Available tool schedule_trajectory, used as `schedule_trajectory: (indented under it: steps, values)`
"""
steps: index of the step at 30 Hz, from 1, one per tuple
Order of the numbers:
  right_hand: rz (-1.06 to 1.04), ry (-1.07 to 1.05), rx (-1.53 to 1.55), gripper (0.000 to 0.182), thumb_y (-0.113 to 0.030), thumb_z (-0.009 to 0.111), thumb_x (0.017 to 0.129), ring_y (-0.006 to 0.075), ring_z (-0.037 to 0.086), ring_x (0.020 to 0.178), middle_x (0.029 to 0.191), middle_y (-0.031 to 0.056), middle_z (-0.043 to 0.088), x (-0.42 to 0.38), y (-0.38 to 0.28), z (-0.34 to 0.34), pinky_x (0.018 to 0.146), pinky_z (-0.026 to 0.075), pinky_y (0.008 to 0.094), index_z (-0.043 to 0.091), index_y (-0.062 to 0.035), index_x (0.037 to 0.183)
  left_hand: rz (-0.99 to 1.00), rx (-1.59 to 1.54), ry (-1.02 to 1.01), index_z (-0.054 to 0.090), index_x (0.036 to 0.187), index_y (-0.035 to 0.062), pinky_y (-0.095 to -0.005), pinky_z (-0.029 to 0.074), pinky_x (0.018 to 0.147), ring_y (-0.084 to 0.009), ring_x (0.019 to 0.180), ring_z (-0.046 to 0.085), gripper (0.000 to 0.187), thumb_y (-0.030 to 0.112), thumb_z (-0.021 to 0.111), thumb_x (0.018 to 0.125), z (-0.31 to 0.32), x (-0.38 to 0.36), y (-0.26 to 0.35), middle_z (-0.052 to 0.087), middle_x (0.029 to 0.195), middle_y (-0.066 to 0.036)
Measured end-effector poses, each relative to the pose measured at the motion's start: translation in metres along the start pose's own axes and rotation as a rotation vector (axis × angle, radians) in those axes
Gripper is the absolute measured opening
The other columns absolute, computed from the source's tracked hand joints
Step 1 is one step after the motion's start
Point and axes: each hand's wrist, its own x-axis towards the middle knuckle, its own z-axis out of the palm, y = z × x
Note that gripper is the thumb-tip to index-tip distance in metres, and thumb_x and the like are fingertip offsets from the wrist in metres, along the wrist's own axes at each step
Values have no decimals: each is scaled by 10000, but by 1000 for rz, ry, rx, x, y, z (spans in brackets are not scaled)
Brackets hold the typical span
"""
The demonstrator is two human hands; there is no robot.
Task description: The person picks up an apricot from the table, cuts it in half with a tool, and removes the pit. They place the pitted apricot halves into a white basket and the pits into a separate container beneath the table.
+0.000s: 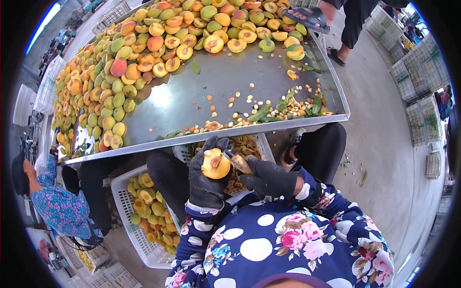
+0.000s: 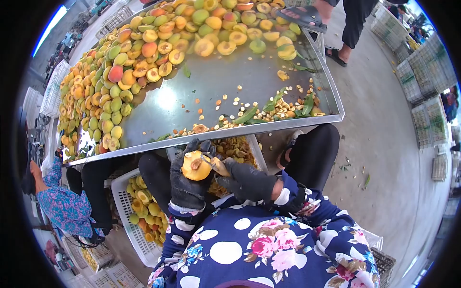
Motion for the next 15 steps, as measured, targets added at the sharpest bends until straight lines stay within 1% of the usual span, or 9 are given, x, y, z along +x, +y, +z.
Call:
schedule_trajectory:
  steps: [1, 2, 4, 5, 7, 8, 10, 12, 15]
  values:
    - [44, -39, -70, 323, -225, 569, 845, 270, 579, 614, 704, 164, 563, -2, -2, 2, 541, 439, 345, 464, 19, 1027, 127, 401, -79, 383, 1253, -49, -313, 422, 923, -208, 1060, 528, 424, -60, 395, 829, -1, -1, 0, 501, 1206, -145]
    - [89, -76, -141, 321, -223, 568, 846, 274, 581, 606, 707, 165, 568, -3, -6, 3, 536, 442, 352, 464, 20, 1029, 127, 398, -79, 383, 1253, -49, -313, 422, 923, -208, 1060, 528, 424, -60, 395, 829, -5, -1, -3, 501, 1206, -145]
    - [86, -70, -168, 325, -211, 565, 846, 298, 598, 666, 760, 197, 580, -3, -3, 7, 579, 451, 375, 461, 22, 1046, 98, 328, -139, 377, 1263, -44, -332, 394, 954, -223, 1089, 505, 400, 46, 383, 873, -14, 0, -8, 490, 1216, -152]
    - [2, -40, -163, 329, -208, 566, 844, 313, 601, 684, 769, 205, 582, -2, 2, 10, 588, 452, 382, 460, 24, 1051, 99, 326, -139, 377, 1263, -44, -332, 394, 954, -223, 1089, 505, 400, 46, 383, 873, -13, 0, -9, 490, 1216, -152]
    - [-81, -12, -159, 334, -204, 568, 841, 329, 603, 701, 779, 213, 584, -1, 6, 14, 597, 453, 390, 459, 27, 1056, -44, -423, -123, 371, 1272, -38, -361, 355, 994, -239, 1127, 474, 415, 160, 332, 909, -10, 1, -12, 475, 1230, -159]
    - [-76, 17, -138, 336, -197, 571, 836, 340, 602, 707, 782, 215, 586, -1, 4, 16, 598, 454, 393, 460, 29, 1059, -43, -426, -121, 371, 1272, -38, -361, 355, 994, -239, 1127, 474, 415, 160, 332, 909, -10, 1, -14, 475, 1230, -159]
    - [-71, 43, -119, 339, -190, 574, 830, 351, 601, 713, 785, 216, 588, -1, 3, 18, 598, 454, 396, 460, 31, 1062, 120, 2, -77, 362, 1282, -31, -392, 316, 1023, -256, 1153, 449, 464, 251, 274, 924, -14, 1, -16, 458, 1245, -169]
    - [-21, 48, -142, 335, -176, 577, 821, 365, 595, 728, 809, 225, 585, 0, 5, 19, 606, 453, 406, 461, 29, 1059, 103, -35, -65, 360, 1284, -29, -401, 311, 1026, -265, 1159, 444, 461, 247, 277, 923, -13, 0, -15, 453, 1251, -173]
    - [-63, 47, -163, 325, -164, 575, 815, 372, 590, 724, 819, 230, 581, 1, 9, 21, 600, 449, 414, 462, 26, 1054, 95, -107, -41, 355, 1289, -24, -416, 300, 1032, -281, 1172, 431, 468, 253, 287, 918, -18, 1, -20, 439, 1266, -181]
